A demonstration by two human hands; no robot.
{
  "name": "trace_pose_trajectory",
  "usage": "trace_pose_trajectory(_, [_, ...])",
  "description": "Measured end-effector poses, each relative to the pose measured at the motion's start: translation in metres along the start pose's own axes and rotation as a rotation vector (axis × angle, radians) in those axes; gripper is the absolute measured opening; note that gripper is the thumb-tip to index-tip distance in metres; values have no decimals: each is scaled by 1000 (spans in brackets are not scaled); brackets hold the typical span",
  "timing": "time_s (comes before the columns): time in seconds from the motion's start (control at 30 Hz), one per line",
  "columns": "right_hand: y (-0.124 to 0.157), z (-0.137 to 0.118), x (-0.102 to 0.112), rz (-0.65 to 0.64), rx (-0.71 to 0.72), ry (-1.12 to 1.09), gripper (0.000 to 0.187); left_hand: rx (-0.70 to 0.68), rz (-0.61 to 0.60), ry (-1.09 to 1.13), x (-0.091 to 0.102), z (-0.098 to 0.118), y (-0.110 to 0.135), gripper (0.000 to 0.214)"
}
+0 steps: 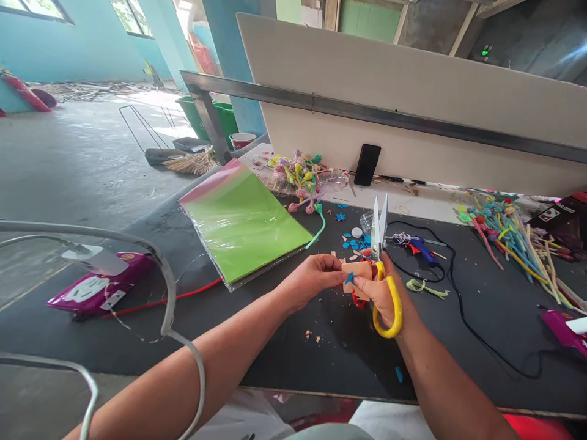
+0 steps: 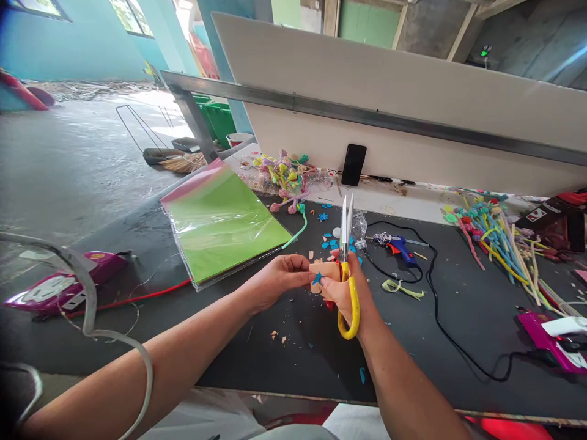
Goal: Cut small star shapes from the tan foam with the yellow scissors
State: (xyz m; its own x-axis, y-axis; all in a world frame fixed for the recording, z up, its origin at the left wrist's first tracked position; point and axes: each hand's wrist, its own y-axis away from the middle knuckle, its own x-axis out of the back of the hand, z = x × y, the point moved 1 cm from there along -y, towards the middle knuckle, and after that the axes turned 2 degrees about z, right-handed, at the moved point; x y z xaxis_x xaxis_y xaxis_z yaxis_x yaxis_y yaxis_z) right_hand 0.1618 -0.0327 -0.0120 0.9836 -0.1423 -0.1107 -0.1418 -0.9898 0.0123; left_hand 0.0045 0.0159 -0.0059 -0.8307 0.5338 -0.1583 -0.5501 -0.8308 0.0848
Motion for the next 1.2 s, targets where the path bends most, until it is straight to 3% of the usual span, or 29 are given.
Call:
trace_pose_trajectory(0.3, [-1,-1,2,-2,13,-58,46,68,-105,154,2,4,3,29])
trace_pose_trajectory(0.8, [0,-5,3,31,8,-25,44,106,-212,81,3,0,2,29])
trace_pose_trajectory(1.2, [2,-5,2,28,20,-10,42,74,-137,-64,0,-1,1,23])
